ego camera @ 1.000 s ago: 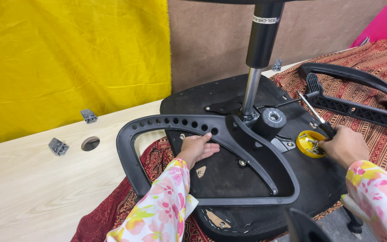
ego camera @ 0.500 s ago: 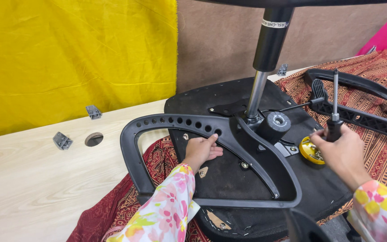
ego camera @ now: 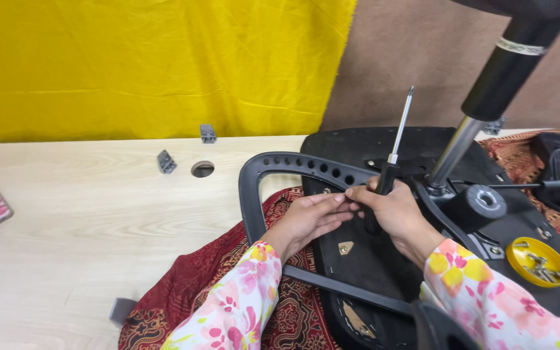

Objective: The person uses a screwdriver to tighten screws into a black plastic frame attached to a chair base. They repeatedly align the frame, insert screws, and turn the screwdriver to secure the frame in place.

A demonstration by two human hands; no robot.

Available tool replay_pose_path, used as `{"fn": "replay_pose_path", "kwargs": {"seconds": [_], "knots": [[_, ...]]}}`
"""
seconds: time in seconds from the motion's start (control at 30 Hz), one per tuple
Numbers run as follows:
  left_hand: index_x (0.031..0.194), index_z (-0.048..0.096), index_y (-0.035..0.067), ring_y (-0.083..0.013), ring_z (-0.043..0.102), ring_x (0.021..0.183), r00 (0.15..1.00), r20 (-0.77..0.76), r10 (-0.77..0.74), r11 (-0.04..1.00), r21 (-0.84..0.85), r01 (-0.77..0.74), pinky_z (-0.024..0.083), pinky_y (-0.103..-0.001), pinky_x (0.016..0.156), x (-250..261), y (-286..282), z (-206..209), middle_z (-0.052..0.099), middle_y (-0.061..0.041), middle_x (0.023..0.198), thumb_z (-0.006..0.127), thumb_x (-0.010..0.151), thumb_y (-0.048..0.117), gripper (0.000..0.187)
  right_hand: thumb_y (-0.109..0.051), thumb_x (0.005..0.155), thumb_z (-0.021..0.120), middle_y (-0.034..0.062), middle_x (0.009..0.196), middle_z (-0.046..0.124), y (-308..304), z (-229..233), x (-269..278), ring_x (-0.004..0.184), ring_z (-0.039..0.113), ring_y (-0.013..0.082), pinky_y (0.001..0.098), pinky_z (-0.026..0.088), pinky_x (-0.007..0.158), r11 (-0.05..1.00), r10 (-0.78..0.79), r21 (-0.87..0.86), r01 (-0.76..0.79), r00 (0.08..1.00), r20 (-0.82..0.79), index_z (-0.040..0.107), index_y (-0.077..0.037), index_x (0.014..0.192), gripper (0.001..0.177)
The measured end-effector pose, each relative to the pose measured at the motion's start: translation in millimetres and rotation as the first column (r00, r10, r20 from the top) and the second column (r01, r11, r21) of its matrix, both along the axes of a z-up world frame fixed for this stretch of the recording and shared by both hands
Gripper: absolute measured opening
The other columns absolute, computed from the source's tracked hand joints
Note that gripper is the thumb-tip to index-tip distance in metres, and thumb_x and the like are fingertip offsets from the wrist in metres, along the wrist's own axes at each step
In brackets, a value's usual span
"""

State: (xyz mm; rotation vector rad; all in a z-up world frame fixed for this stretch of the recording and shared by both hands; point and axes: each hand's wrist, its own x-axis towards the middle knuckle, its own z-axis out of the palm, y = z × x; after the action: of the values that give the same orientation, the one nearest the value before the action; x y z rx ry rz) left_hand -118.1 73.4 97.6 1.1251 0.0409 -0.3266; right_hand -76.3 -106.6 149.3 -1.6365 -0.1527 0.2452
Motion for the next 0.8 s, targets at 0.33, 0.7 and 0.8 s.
{"fn": "replay_pose_path", "kwargs": {"seconds": [0.33,0.7,0.8], "knots": [[0.125,0.069,0.001,-0.0149,0.075,0.1,0.968,0.106,0.228,0.963,0.125,-0.241,0.057,-0.022,0.083,18,52,-12,0.077,-0.009,0.113,0.07,0.096,0.021,0.035,-0.009,0.088,0.073,0.0062,0.077,0.071,46,-50,46,0.067,0.067,0.0125,0.0261,0.054,0.06,0.984,0.134,0.145,-0.101,0.962,-0.24,0.065,-0.009,0.079,0.012],[0.11,0.074,-0.001,-0.016,0.076,0.088,0.919,0.164,0.36,0.919,0.106,-0.379,0.059,-0.022,0.072,67,65,-45,0.077,-0.01,0.098,0.072,0.094,0.012,0.021,-0.01,0.086,0.08,0.0048,0.075,0.068,71,-52,85,0.062,0.064,0.0127,0.0266,0.052,0.058,0.99,0.11,0.116,-0.075,0.937,-0.332,0.065,-0.012,0.078,0.017],[0.107,0.074,-0.002,-0.0159,0.076,0.081,0.873,0.26,0.412,0.86,0.207,-0.467,0.06,-0.023,0.069,77,65,-49,0.078,-0.01,0.092,0.069,0.095,0.011,0.018,-0.009,0.088,0.075,0.0058,0.086,0.076,74,-50,92,0.073,0.073,0.0123,0.0258,0.051,0.059,0.992,0.103,0.101,-0.074,0.939,-0.327,0.063,-0.012,0.079,0.015]]}}
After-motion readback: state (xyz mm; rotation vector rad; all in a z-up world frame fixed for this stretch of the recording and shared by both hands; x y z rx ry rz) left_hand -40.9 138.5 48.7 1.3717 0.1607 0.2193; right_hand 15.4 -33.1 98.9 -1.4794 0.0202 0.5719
